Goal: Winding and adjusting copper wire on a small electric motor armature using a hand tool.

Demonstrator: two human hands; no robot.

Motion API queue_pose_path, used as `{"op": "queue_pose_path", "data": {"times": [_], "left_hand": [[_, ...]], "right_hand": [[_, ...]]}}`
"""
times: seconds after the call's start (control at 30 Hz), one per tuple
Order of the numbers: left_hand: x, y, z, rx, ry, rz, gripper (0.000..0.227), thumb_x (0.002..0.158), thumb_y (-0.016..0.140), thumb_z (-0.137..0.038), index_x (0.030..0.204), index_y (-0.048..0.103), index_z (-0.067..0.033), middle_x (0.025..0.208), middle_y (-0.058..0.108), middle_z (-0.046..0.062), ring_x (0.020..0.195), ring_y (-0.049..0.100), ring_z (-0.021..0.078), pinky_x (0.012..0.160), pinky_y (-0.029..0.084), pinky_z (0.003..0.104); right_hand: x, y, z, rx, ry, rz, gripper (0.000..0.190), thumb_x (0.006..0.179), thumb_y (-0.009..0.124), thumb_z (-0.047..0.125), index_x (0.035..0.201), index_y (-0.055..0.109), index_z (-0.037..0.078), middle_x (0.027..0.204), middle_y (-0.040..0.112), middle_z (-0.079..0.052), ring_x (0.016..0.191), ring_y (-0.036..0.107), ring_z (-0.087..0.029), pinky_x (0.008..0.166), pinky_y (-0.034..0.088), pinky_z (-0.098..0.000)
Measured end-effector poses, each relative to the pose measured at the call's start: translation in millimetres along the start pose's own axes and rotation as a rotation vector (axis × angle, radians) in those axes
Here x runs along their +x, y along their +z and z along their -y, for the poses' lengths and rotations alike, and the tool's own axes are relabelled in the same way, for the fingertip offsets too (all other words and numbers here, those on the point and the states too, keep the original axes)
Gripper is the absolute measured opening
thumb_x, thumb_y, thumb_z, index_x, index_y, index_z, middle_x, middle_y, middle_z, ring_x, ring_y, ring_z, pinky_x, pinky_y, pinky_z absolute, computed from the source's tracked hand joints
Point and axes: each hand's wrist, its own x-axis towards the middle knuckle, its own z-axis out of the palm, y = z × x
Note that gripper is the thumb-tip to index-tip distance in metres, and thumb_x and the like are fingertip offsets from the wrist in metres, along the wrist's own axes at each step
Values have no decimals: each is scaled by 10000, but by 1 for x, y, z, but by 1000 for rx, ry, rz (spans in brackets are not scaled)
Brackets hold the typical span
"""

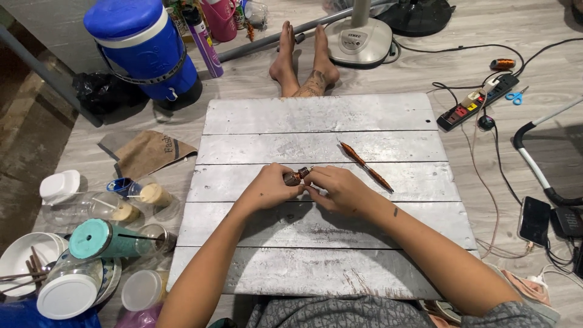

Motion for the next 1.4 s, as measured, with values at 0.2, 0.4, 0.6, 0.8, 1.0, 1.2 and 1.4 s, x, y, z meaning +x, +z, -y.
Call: {"op": "queue_pose_path", "data": {"times": [0.2,0.4,0.6,0.8,1.0,1.2,1.4], "left_hand": [[1,-3,-1,-52,5,29,429,910,841,-422,678,719,-83,533,568,101,508,552,219,577,467,350],[-4,-5,-4,-218,6,40,410,935,797,-396,683,725,-80,548,593,111,546,542,201,586,498,350],[-11,-13,-14,-339,33,17,363,985,702,-260,660,700,-97,528,563,88,467,464,165,499,429,317],[-8,-10,-5,-292,119,86,349,972,726,-266,667,693,-100,512,586,79,452,490,156,500,424,299],[-9,2,2,-78,146,299,327,959,719,-335,806,830,-68,635,699,142,608,588,227,634,498,376],[-15,10,-16,82,74,288,470,986,747,-493,849,807,-48,707,733,165,706,656,263,694,531,387],[-5,-2,-5,-8,-2,128,388,986,737,-379,1076,841,-16,888,801,205,896,753,358,852,597,467]], "right_hand": [[-1,-5,3,-13,47,13,72,1019,738,143,1059,679,133,778,672,-60,754,739,-307,710,615,-414],[-4,-1,-5,10,103,72,102,1006,731,129,1102,694,123,791,722,-74,769,758,-315,730,626,-415],[-3,3,-10,163,176,59,98,1012,717,105,1110,709,103,808,768,-98,770,773,-329,724,628,-428],[0,1,-17,310,246,61,13,1028,707,105,1034,712,94,801,773,-116,735,765,-294,703,622,-408],[3,-16,-18,302,223,109,17,1016,724,47,1026,734,57,808,776,-151,762,779,-357,772,632,-454],[1,-10,-21,187,96,49,82,1038,763,74,1030,685,97,809,653,-57,797,736,-284,900,615,-436],[3,-16,2,152,47,39,80,1042,750,104,1056,671,103,816,643,-81,820,743,-335,786,634,-458]]}}
